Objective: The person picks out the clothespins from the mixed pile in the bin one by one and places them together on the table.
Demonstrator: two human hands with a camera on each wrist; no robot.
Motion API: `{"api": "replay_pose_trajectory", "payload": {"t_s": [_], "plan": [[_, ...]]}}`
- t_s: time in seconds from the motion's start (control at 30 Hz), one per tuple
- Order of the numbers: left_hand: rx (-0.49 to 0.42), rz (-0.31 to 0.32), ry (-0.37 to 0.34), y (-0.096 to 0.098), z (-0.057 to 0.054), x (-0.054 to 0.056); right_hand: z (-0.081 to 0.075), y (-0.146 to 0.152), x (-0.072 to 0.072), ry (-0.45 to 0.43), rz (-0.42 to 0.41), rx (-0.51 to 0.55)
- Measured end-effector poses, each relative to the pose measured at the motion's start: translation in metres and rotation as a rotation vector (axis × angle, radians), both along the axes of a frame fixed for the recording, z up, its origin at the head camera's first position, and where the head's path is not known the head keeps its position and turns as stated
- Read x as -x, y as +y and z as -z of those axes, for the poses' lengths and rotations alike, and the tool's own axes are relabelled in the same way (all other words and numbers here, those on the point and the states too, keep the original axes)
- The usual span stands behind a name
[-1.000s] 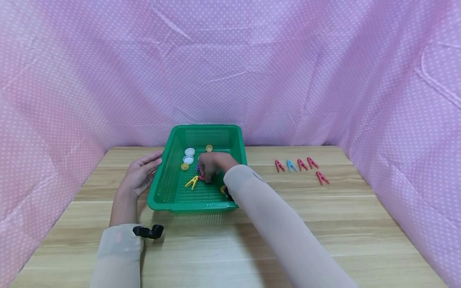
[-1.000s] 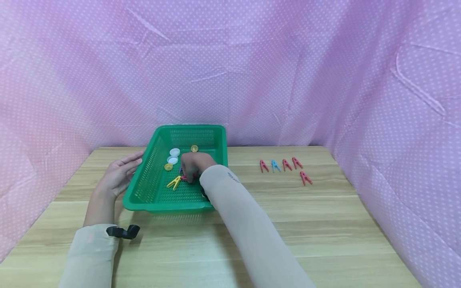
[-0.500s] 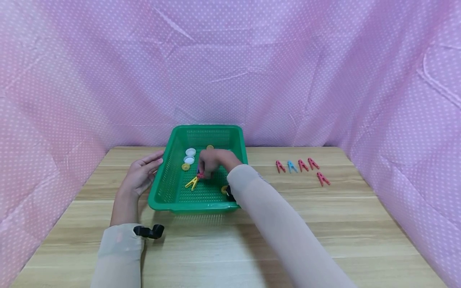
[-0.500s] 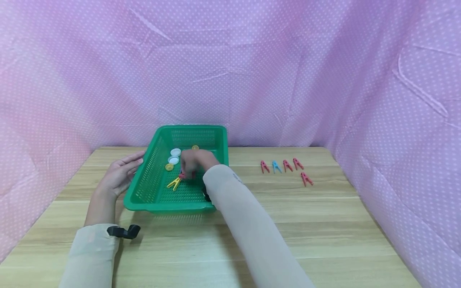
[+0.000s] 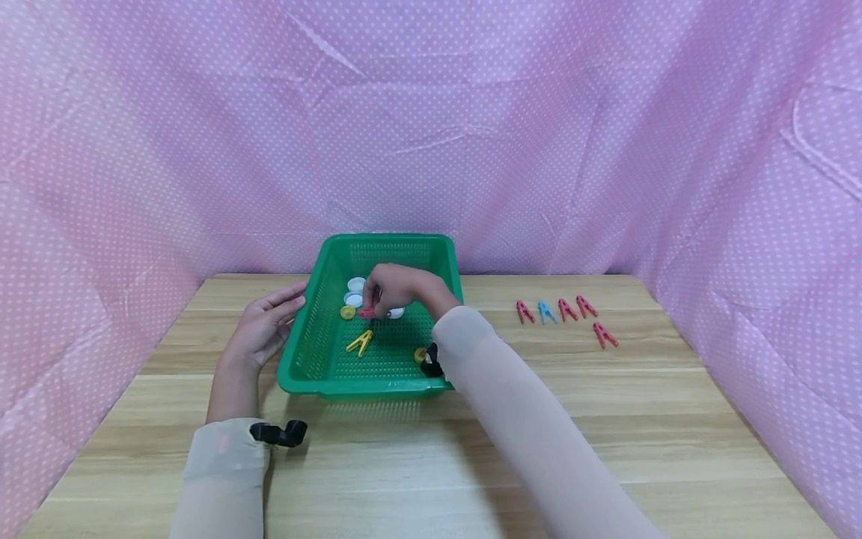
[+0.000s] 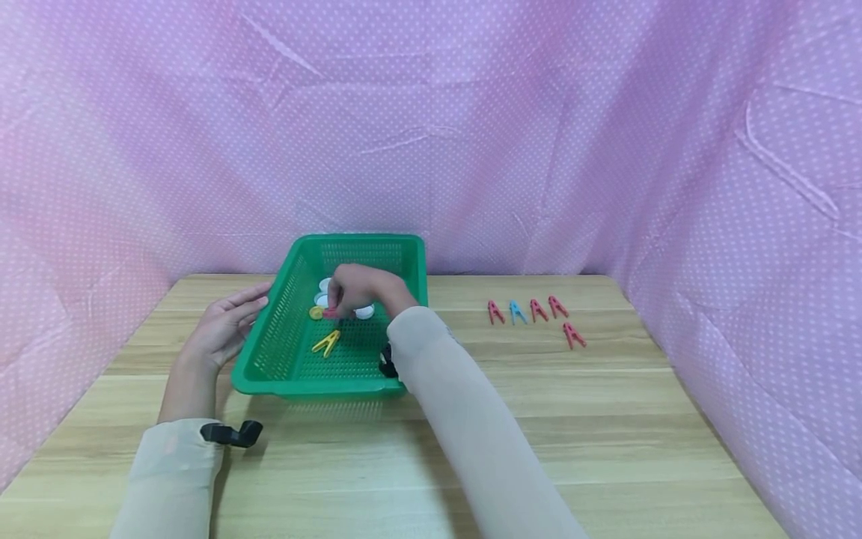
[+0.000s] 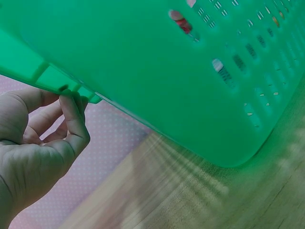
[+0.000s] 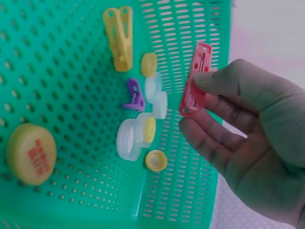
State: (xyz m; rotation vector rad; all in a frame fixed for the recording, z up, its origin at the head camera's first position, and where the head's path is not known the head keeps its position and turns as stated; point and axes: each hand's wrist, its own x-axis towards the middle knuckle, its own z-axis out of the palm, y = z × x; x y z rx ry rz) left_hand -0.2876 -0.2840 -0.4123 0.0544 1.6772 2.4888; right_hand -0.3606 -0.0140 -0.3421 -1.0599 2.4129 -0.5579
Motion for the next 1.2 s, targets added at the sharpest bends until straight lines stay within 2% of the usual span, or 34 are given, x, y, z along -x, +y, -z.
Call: {"api": "replay_pose_trajectory", "payload": {"t_s": [0.27, 0.7, 1.2], "plan": [[-0.006, -0.006, 0.003, 0.000, 0.001, 0.001, -0.007, 0.001, 0.002, 0.016, 0.015, 0.104], [-0.009, -0.003, -0.002, 0.000, -0.001, -0.001, -0.026, 0.002, -0.003, 0.073, 0.014, 0.168], [0.019, -0.015, -0.003, -0.001, -0.001, 0.000, -0.062, 0.014, -0.014, 0.124, 0.036, 0.266]]}}
